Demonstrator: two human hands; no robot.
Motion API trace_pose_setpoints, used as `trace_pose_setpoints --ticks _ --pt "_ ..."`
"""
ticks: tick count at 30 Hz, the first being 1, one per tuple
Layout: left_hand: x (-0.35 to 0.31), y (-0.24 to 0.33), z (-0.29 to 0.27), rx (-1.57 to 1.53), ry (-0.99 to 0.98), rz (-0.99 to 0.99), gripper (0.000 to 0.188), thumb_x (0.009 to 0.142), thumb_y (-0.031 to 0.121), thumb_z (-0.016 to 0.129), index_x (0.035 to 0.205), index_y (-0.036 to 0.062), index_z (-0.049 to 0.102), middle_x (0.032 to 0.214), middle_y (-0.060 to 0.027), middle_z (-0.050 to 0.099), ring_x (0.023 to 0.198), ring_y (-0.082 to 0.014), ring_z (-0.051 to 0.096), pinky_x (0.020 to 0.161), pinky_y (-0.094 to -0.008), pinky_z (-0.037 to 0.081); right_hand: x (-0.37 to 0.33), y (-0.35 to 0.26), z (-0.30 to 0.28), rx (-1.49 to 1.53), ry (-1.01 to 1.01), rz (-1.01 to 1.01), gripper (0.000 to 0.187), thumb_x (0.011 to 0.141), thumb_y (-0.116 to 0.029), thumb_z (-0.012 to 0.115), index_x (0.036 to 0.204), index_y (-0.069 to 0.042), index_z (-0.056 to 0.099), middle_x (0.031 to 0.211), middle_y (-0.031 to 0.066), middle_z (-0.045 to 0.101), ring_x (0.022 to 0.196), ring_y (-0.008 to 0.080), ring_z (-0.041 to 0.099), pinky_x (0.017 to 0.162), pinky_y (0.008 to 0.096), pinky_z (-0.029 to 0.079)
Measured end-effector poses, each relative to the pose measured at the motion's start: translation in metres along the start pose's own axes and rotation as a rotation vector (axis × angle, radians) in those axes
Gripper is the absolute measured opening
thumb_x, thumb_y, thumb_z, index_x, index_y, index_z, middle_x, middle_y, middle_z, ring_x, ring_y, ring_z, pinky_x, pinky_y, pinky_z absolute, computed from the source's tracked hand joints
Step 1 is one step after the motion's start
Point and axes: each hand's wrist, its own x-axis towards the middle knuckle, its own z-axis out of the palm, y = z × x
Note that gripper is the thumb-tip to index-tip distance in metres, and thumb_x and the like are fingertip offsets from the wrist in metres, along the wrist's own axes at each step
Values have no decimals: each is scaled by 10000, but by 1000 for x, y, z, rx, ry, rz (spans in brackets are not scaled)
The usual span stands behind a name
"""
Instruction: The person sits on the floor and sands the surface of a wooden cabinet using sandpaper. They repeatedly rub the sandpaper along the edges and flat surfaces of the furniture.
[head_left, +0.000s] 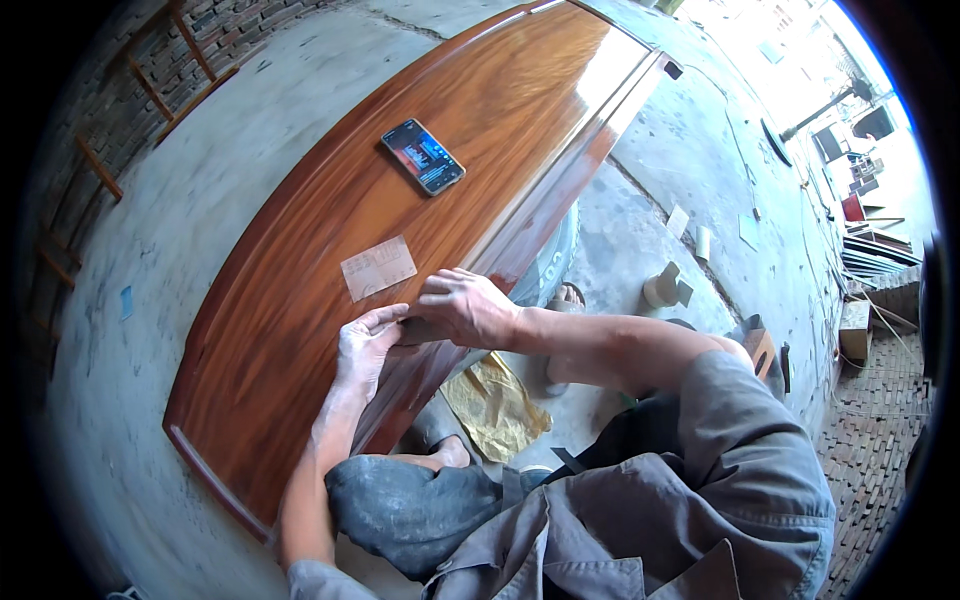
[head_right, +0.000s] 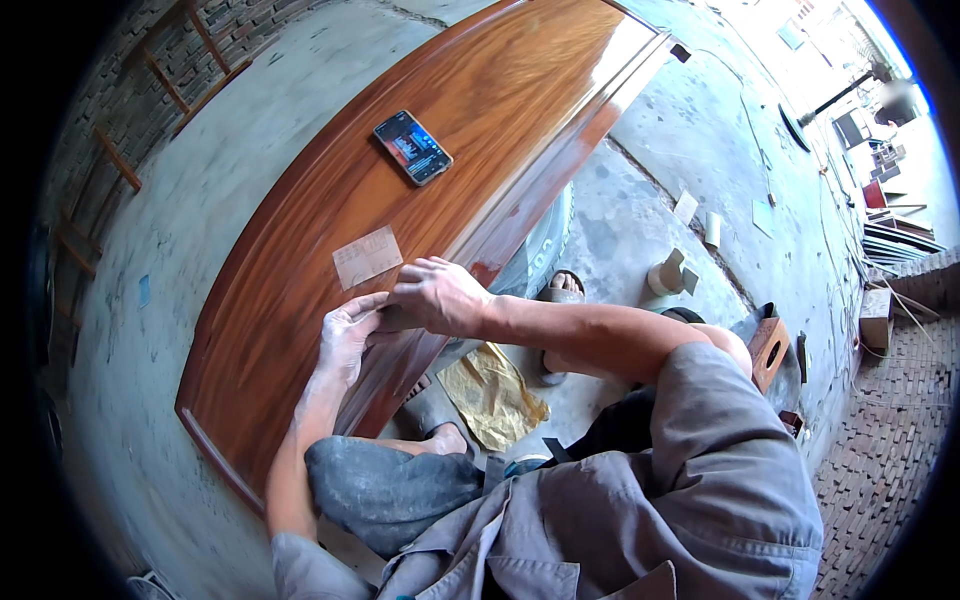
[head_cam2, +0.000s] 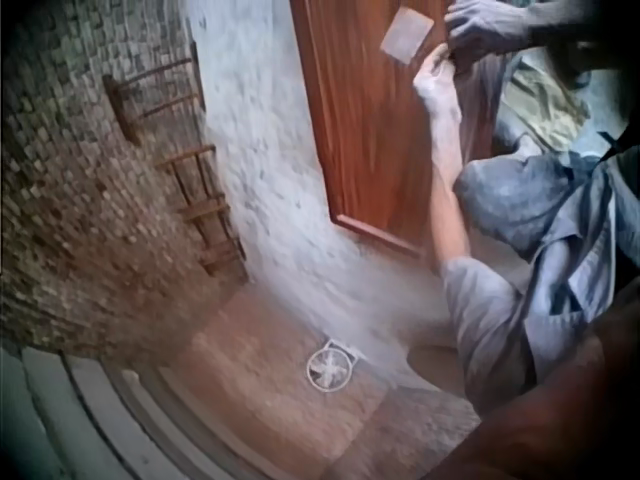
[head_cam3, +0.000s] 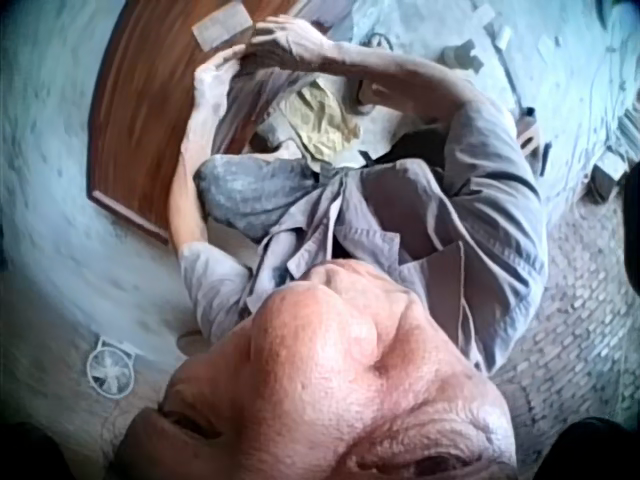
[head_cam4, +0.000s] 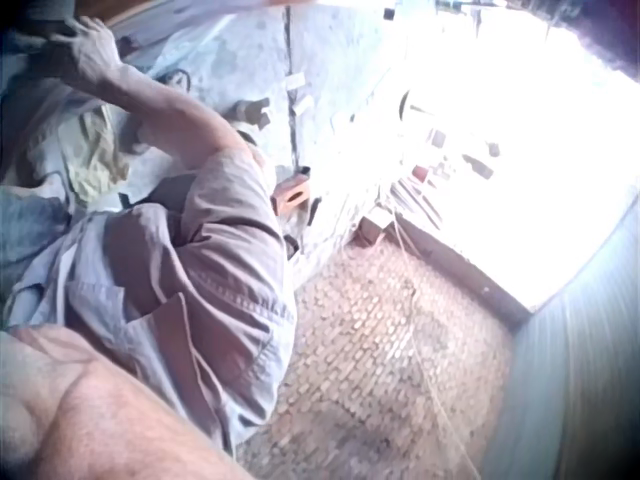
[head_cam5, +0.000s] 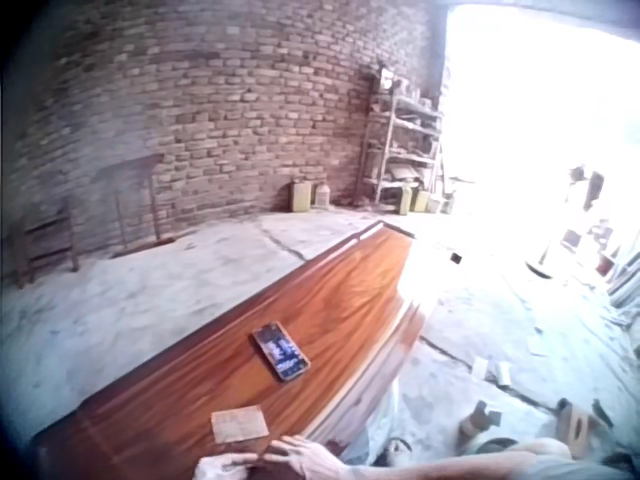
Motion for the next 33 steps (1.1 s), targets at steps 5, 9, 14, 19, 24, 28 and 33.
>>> trace_pose_setpoints --ticks 5,9,14,19,24,28,33 --pt "6 10 -1 -127 -60 -183 271 972 19 583 1215 -61 670 1105 -172 729 988 -267 736 867 -401 632 -8 1 -3 -73 41 -114 439 871 -372 721 1215 -106 658 1051 62 607 1006 241 589 876 388 463" --pt "12 23 10 -324 -170 -250 325 960 33 580 1255 -96 628 1152 -200 713 1051 -292 720 913 -424 614 -16 13 -3 37 43 -5 299 960 -265 639 1199 -87 653 1080 96 674 1049 274 645 895 405 486" --pt "28 27 35 84 -118 31 254 983 75 656 1173 -92 632 1015 -167 749 888 -226 750 790 -338 626 -11 32 -27 452 64 276 216 962 -149 613 1141 -31 643 1008 175 708 991 369 685 849 449 539" --pt "68 15 50 307 -65 415 195 985 130 699 1113 -17 699 938 -88 759 816 -137 720 740 -274 582 1 52 -58 453 126 289 140 943 -153 653 1021 -38 664 924 185 703 942 371 691 809 454 543" --pt "101 20 68 760 56 773 272 986 117 670 1230 -3 685 1119 -124 724 1106 -244 656 960 -391 504 -3 124 -87 100 103 67 72 919 -149 673 961 -92 665 890 82 676 924 290 677 816 427 541" --pt "126 18 4 1351 368 1052 384 1021 182 574 1364 13 598 1411 -188 571 1349 -386 470 1117 -502 356 -29 255 -158 -464 135 -42 218 907 -6 588 989 -133 745 1079 12 703 1012 196 679 925 354 522" --pt "131 -1 -19 1509 436 891 410 1061 242 505 1403 23 560 1479 -164 524 1402 -366 428 1147 -523 318 -56 333 -204 -624 -46 92 302 778 49 634 1031 -108 686 1060 30 657 1078 241 613 960 394 461"
